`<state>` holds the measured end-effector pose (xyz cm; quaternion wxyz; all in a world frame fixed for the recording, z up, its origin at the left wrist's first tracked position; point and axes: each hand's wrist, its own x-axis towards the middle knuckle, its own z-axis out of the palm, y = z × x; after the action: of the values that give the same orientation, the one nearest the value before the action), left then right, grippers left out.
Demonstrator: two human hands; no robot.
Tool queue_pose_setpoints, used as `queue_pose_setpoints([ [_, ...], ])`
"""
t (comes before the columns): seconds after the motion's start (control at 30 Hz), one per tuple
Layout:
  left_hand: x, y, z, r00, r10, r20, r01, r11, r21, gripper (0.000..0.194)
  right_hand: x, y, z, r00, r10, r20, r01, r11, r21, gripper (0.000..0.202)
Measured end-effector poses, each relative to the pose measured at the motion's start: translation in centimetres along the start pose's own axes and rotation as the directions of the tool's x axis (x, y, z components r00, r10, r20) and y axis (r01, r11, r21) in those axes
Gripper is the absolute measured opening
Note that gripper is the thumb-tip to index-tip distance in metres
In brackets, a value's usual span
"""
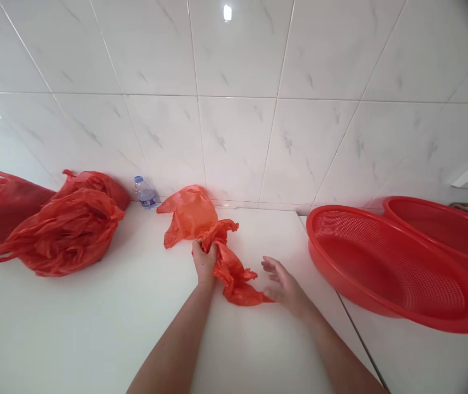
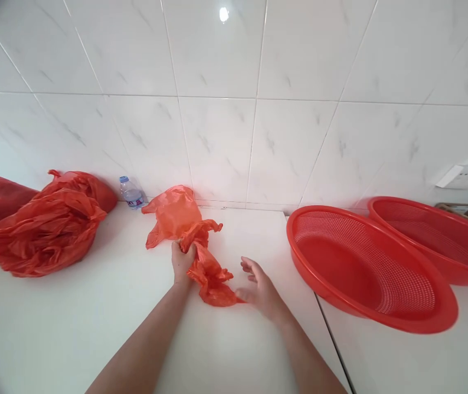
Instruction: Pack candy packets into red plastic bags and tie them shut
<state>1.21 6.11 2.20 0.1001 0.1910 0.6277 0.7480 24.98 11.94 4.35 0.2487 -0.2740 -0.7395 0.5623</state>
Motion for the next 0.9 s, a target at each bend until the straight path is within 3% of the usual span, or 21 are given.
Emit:
queue_pose_setpoints([
  [0.07, -0.4, 0.4, 0.3, 0.999, 0.018, 0.034, -0.018, 1.000, 0.004, 0.052, -1.1, 0.0, 1.7, 0.997, -0.074, -0.022, 0.069, 0.980, -0.187, 0.073],
  [0.17, -1.2, 1.2, 0.6, 0.986, 0.081, 0.148, -0.084, 0.996, 0.013, 0.073, -1.7, 0.4, 3.3, 0.982, -0.189, -0.017, 0.166, 0.898, -0.407, 0.032],
  [0.2, -1.5, 1.5, 0.6, 0.978, 0.105, 0.180, -0.111, 0.994, 0.024, 0.074, -1.7, 0.6, 3.4, 0.977, -0.210, -0.035, 0.173, 0.879, -0.444, 0.021],
  [0.27, -1.8, 1.9, 0.4, 0.968, 0.151, 0.200, -0.167, 0.984, 0.065, 0.068, -1.4, 0.9, 3.2, 0.968, -0.215, -0.130, 0.135, 0.882, -0.452, 0.019],
  [0.37, -1.9, 2.4, 0.0, 0.952, 0.279, 0.127, -0.297, 0.941, 0.159, 0.049, -1.1, 0.9, 2.3, 0.935, -0.160, -0.317, 0.036, 0.931, -0.364, 0.014],
  [0.5, -2.3, 3.0, -0.3, 0.855, 0.506, 0.111, -0.515, 0.807, 0.290, 0.038, -1.2, 0.6, 2.1, 0.909, -0.074, -0.411, -0.052, 0.957, -0.287, 0.010],
  [0.57, -3.1, 3.1, -0.1, 0.796, 0.549, 0.255, -0.605, 0.747, 0.277, 0.038, -1.3, 0.5, 2.3, 0.907, -0.086, -0.411, -0.047, 0.952, -0.302, 0.008],
  [0.63, -4.4, 3.1, 0.5, 0.734, 0.494, 0.467, -0.633, 0.746, 0.206, 0.044, -1.4, 0.5, 2.6, 0.913, -0.134, -0.385, -0.008, 0.938, -0.346, 0.008],
  [0.7, -5.6, 2.7, 1.3, 0.707, 0.356, 0.611, -0.559, 0.811, 0.174, 0.057, -1.4, 0.4, 2.8, 0.927, -0.185, -0.327, 0.054, 0.926, -0.373, 0.009],
  [0.73, -6.1, 2.4, 1.7, 0.720, 0.272, 0.638, -0.489, 0.852, 0.189, 0.061, -1.4, 0.4, 2.9, 0.936, -0.201, -0.290, 0.084, 0.925, -0.370, 0.009],
  [0.8, -6.4, 1.8, 2.2, 0.788, 0.101, 0.608, -0.310, 0.918, 0.249, 0.062, -1.4, 0.2, 2.8, 0.953, -0.192, -0.236, 0.107, 0.938, -0.328, 0.009],
  [0.9, -5.5, 1.6, 2.1, 0.897, -0.054, 0.439, -0.051, 0.973, 0.225, 0.051, -1.4, 0.1, 2.5, 0.968, -0.093, -0.231, 0.040, 0.974, -0.224, 0.014],
])
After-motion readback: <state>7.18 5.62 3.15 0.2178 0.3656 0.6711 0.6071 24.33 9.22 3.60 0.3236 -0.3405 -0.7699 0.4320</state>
